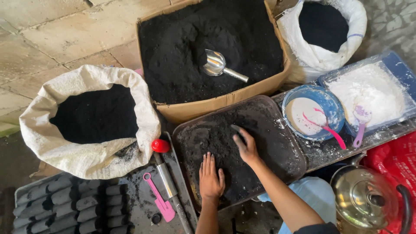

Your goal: The person mixes a black powder with a white liquid in a tray using their hands. They then pour hot water from a kettle into the mixture and continue to knead it. Finally, they use a cylindrical mold and a metal rod to compress the mixture into a briquette shape.

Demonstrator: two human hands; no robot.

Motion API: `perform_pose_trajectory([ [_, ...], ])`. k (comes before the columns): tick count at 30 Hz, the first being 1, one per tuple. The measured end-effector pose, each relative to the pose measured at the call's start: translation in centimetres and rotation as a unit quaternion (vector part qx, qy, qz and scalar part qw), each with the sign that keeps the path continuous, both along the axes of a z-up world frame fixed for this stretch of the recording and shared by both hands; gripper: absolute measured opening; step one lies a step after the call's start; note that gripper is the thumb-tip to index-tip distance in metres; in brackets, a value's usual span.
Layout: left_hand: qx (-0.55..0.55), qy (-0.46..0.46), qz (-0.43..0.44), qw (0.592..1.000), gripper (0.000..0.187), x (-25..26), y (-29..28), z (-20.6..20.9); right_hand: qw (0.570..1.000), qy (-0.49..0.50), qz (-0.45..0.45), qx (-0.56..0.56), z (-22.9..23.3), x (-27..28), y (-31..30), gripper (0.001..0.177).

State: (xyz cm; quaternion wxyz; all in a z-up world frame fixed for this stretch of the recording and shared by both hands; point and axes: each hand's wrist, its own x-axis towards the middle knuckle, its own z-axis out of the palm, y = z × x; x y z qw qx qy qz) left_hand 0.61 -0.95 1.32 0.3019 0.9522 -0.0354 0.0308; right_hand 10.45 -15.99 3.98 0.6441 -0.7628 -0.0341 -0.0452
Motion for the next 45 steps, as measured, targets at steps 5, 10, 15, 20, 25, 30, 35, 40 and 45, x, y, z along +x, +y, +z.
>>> perform_pose_trajectory([
  [5,0.000,-0.045,-0.003,0.999,0.051,0.0,0.1,-0.7,0.923,-0.029,0.124,-0.362,2.3,-2.3,2.3,0.061],
  [10,0.008,-0.035,0.006,0.999,0.051,0.0,0.0,-0.6,0.809,-0.036,0.130,-0.572,1.8,-1.3,4.0,0.065],
  [15,0.014,-0.032,0.010,0.999,0.050,0.1,-0.2,-0.6,0.820,-0.075,0.106,-0.558,-0.7,0.4,4.2,0.033],
  [20,0.011,-0.015,0.009,1.000,0.049,0.2,-0.1,-0.5,0.846,-0.097,0.093,-0.516,-3.9,2.9,3.6,0.023],
  [25,0.006,-0.029,0.019,0.999,0.048,0.1,-0.2,-0.7,0.881,-0.075,0.068,-0.463,-2.7,3.7,3.6,0.035],
  [30,0.005,-0.016,0.018,1.000,0.049,0.2,-0.1,-0.8,0.860,0.104,0.211,-0.453,5.3,1.0,2.5,0.056],
  [35,0.002,-0.012,0.018,1.000,0.050,0.1,0.0,-1.0,0.944,0.106,0.117,-0.288,4.5,2.1,-3.0,0.073],
  [40,0.007,-0.003,0.024,1.000,0.049,0.3,-0.2,-0.9,0.962,0.122,0.032,-0.241,0.3,6.1,-4.8,0.068],
  [45,0.003,-0.042,0.020,0.999,0.048,0.2,-0.2,-0.7,0.946,0.094,0.269,-0.156,2.1,6.9,0.1,0.061],
])
